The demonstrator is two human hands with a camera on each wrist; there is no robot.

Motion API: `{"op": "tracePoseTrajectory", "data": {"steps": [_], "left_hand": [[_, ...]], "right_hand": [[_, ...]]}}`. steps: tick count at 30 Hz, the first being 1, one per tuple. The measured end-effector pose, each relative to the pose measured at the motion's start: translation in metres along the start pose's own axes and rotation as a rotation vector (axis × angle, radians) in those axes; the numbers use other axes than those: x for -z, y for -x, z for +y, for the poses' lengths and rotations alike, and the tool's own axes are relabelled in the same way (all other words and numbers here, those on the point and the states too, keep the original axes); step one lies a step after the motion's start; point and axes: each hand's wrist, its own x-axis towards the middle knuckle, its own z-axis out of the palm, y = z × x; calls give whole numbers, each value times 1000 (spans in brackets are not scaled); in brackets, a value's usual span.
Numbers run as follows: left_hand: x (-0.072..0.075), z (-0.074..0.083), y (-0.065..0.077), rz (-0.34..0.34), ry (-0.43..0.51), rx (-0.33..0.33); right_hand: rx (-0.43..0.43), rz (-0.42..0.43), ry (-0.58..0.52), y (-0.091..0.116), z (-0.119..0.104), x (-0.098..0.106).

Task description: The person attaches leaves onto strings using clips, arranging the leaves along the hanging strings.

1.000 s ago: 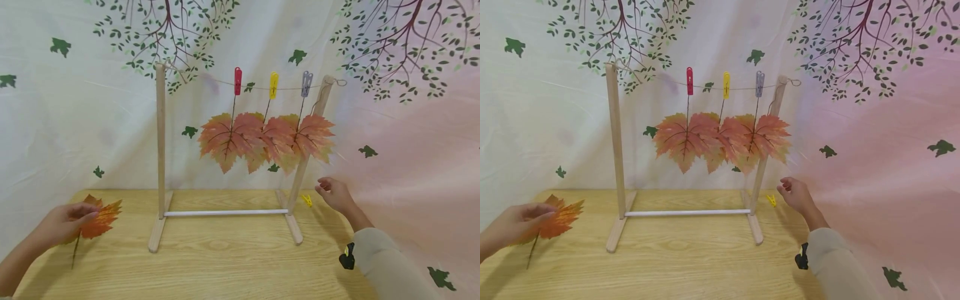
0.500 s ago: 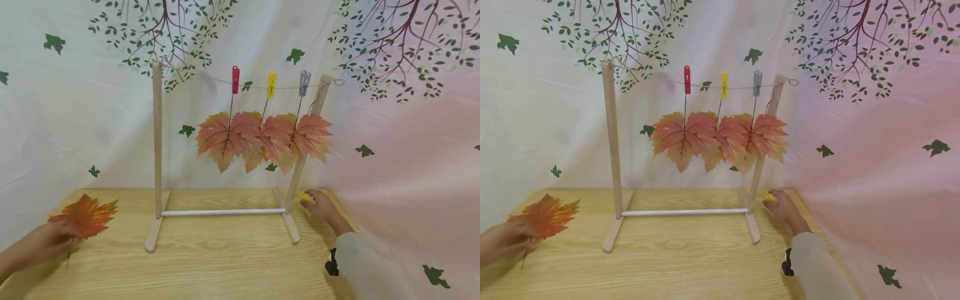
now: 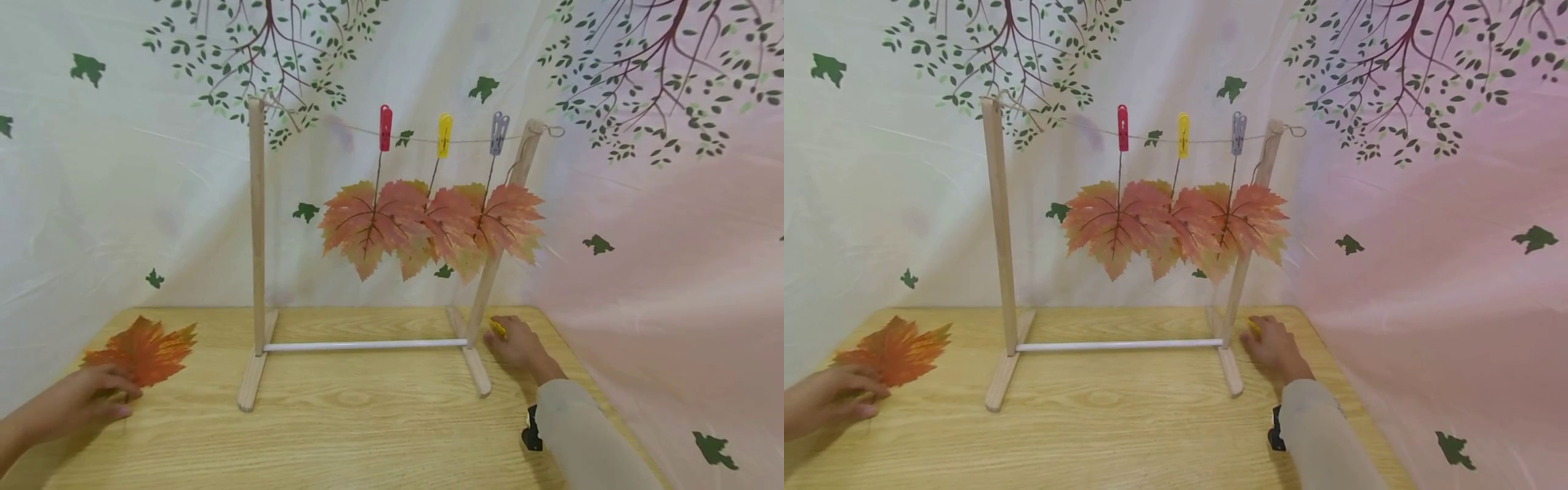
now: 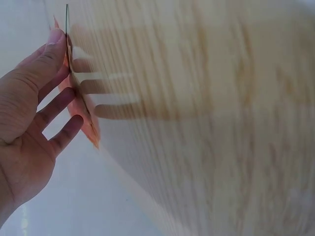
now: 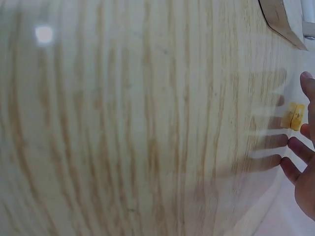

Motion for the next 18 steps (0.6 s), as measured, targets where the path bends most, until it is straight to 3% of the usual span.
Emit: {"op": "tracePoseTrajectory", "data": {"steps": [4,12,18], "left_hand": [[-4,4,-4,40,-25,-14],[-10,13,-15,68,-45,48],[-13,19,-23,109,-31,41]], "right_hand": [[-2,-24,40,1,-1,1],[-2,-65,44,7,-3,9],[94,-85,43,11,-3,12]]}}
